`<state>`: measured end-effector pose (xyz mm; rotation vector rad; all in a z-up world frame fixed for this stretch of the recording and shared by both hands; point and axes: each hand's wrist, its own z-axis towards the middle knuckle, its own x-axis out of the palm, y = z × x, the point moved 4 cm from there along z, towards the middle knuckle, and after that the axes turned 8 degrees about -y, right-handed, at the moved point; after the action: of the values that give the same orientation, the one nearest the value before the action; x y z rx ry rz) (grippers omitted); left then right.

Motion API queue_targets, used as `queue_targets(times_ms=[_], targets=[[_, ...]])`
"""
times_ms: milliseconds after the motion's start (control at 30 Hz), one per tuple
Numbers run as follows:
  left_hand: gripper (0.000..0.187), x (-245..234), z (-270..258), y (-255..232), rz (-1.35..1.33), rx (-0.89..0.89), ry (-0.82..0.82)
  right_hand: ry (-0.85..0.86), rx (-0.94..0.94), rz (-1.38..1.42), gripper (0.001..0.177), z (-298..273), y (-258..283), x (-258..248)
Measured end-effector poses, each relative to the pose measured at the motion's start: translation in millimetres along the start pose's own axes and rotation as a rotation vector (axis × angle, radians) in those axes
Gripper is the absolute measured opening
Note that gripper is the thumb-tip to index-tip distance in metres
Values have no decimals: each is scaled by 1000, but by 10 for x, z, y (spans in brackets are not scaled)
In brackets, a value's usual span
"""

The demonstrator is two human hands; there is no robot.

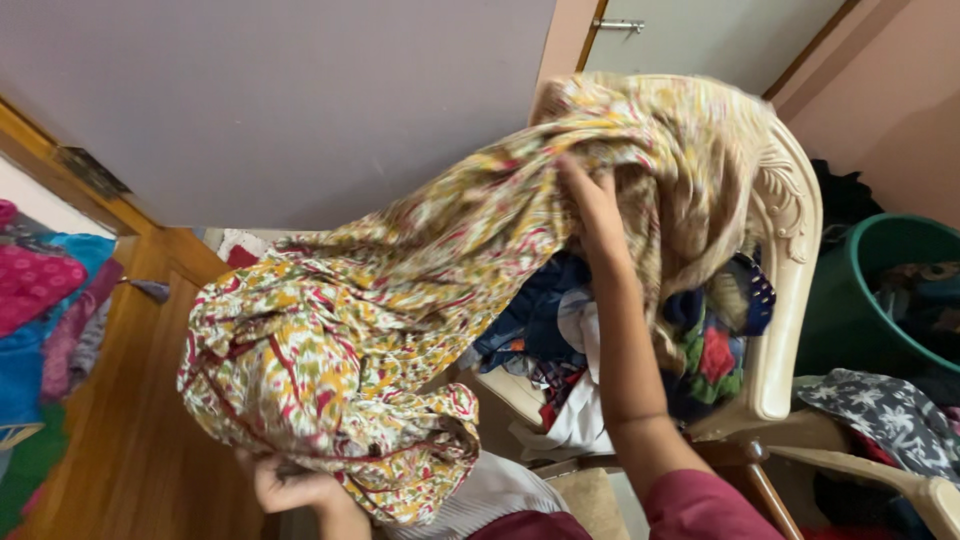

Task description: The person organizes clothes in a wardrobe, picking up items from a chair and placing them into shelves while unfolding and refolding them by hand.

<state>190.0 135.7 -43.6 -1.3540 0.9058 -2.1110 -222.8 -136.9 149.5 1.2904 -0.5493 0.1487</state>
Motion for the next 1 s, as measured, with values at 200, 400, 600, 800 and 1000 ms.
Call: queue_targets(times_ms=[200, 400, 600, 800, 1000], targets=[[29, -371, 276, 235, -96, -108, -58, 224, -60, -374, 60, -593, 257, 934], [23, -1347, 412, 743, -122, -317, -218, 137, -157, -131, 40, -1102, -608, 702], [16, -2252, 776, 491, -39, -227, -409, 379, 5, -167, 42, -2028, -1657, 1077], [5, -3044, 1162, -240, -324, -160, -546, 608, 340, -198, 65, -2270, -1521, 2233], [9, -3505, 1028, -744, -212, 48, -672, 820, 382, -228, 86, -2554, -1324, 3323]])
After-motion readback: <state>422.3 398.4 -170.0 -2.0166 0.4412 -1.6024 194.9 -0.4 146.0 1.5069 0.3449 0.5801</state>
